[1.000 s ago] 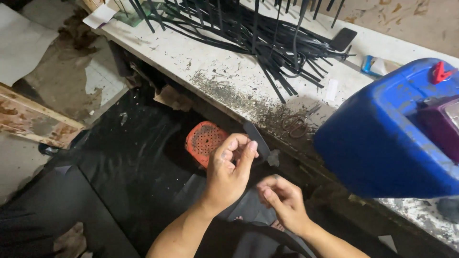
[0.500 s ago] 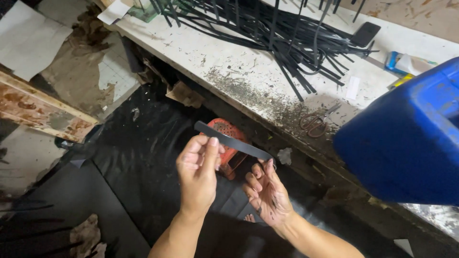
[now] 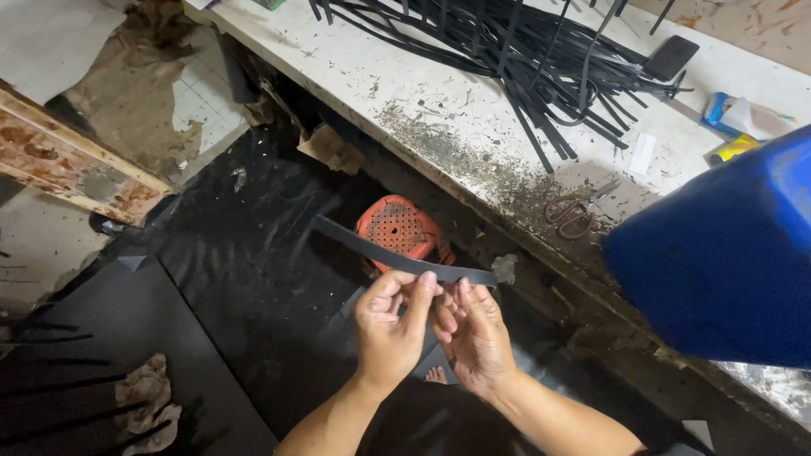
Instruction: The person is removing long leather strips from a drying rack and processing the ends using a small bench-top tool mounted on a container.
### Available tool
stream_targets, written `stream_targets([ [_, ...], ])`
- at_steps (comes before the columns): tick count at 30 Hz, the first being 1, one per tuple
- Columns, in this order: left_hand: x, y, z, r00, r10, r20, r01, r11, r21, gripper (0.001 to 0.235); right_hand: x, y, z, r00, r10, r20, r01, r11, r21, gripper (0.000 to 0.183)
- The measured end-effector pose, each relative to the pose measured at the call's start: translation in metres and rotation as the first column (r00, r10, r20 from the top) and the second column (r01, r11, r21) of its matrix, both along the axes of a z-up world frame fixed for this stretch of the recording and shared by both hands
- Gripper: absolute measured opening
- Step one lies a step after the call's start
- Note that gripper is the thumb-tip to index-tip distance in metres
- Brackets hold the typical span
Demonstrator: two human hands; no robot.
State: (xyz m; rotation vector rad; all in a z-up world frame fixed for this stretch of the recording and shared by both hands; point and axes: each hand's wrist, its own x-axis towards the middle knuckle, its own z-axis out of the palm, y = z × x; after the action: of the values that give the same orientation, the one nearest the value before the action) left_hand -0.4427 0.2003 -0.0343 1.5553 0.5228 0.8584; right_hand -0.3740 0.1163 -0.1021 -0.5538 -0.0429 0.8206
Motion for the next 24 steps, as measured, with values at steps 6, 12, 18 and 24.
stream_targets([
  [6, -0.026, 0.016, -0.008, 0.993, 0.115, -0.031, -0.117, 0.991, -0.063, 0.019, 0.003, -0.009, -0.007, 0.995, -0.042, -0.094, 0.033, 0.995, -0.098, 0.025],
  [12, -0.026, 0.002, -0.023, 1.000, 0.002, 0.007, -0.001, 0.996, -0.084, 0.016, -0.008, -0.002, -0.003, 0.999, -0.022, 0.028, 0.024, 0.997, -0.072, 0.023],
  [18, -0.044, 0.012, -0.028, 0.994, 0.095, 0.046, -0.089, 0.988, -0.128, 0.015, -0.008, -0.005, -0.010, 0.999, 0.002, -0.039, -0.005, 0.997, -0.077, 0.015],
  [24, -0.042, 0.003, -0.024, 0.999, -0.024, 0.025, 0.027, 0.993, -0.116, 0.020, -0.020, 0.001, 0.001, 0.998, 0.052, 0.033, -0.050, 0.996, -0.070, 0.017],
])
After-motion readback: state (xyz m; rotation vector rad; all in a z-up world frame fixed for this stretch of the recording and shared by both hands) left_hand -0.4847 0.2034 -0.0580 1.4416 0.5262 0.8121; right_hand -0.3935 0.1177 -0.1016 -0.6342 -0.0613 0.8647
